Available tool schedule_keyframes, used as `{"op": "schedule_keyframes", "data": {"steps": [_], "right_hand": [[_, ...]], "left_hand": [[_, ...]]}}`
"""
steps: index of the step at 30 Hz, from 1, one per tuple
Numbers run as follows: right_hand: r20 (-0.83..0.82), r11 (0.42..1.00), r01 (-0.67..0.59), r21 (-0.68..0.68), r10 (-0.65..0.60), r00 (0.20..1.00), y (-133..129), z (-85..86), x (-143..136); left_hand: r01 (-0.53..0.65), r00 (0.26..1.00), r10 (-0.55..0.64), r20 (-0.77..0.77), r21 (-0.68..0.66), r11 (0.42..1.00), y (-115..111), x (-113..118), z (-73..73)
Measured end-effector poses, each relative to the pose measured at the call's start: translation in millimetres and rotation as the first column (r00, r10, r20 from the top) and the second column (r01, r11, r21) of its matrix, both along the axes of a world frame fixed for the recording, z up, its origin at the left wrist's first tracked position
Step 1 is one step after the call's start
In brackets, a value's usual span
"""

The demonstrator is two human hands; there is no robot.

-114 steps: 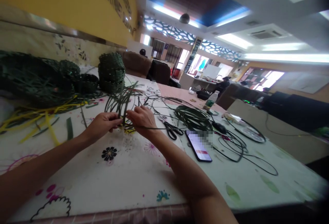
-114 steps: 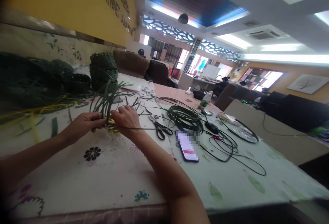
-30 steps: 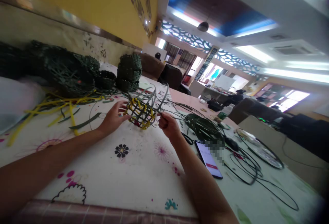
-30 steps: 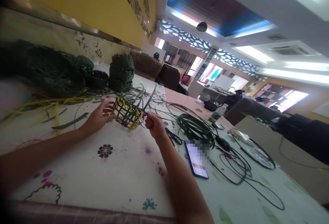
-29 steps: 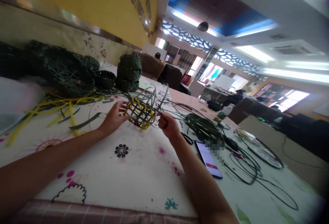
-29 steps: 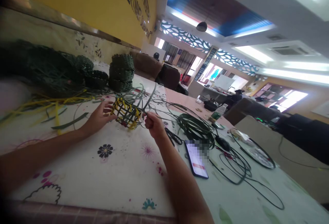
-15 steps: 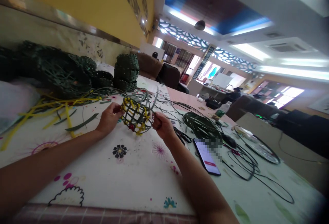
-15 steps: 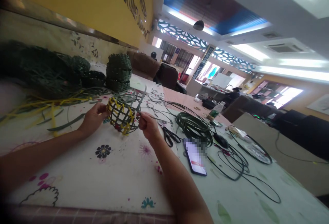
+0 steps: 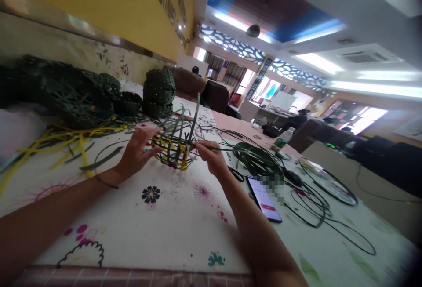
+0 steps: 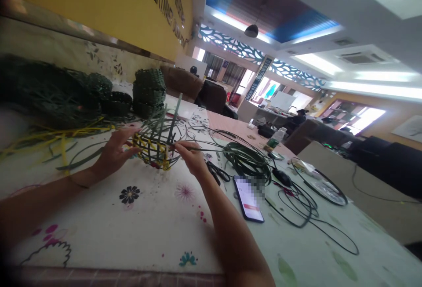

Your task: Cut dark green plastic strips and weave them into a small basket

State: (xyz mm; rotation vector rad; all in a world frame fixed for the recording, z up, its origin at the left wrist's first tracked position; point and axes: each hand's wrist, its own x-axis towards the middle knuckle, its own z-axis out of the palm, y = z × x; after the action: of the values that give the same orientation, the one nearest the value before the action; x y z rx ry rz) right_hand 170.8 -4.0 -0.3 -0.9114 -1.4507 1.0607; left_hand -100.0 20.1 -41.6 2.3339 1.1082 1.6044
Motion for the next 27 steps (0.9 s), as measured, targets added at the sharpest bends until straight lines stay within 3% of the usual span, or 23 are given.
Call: {"op": "schedule_keyframes", "data": {"steps": [3,10,13,17,23,27], "right_hand": [[0.021,0.998,-0.007,0.060,0.005,1.000,-1.3,-2.5,-4.9],[0.031,0.996,0.049,0.071,-0.051,0.998,-1.3,-13.4,-18.3],[0.051,0.988,0.084,0.127,-0.092,0.994,-3.0,-9.5,-20.5],[0.136,0.968,0.080,0.237,-0.114,0.984,-12.9,1.2,-24.7],[0.476,0.896,-0.048,0.441,-0.188,0.859,-39.3,0.8,-45.7],[0.556,0.871,-0.086,0.484,-0.230,0.799,-46.4,-2.3,-50.8]], "left_hand": [[-0.043,0.995,0.047,-0.082,0.061,0.997,0.0,-0.9,3.2],[-0.176,0.984,0.177,-0.009,0.066,0.982,5.7,5.0,0.3],[-0.186,0.982,0.187,-0.006,0.062,0.981,0.9,5.4,5.7],[-0.217,0.976,0.219,0.001,0.156,0.964,-18.4,8.3,18.9],[-0.047,0.995,0.061,-0.074,0.185,0.982,-41.6,21.7,22.3],[-0.001,0.983,0.021,-0.180,0.109,0.994,-44.0,23.2,23.5]]}}
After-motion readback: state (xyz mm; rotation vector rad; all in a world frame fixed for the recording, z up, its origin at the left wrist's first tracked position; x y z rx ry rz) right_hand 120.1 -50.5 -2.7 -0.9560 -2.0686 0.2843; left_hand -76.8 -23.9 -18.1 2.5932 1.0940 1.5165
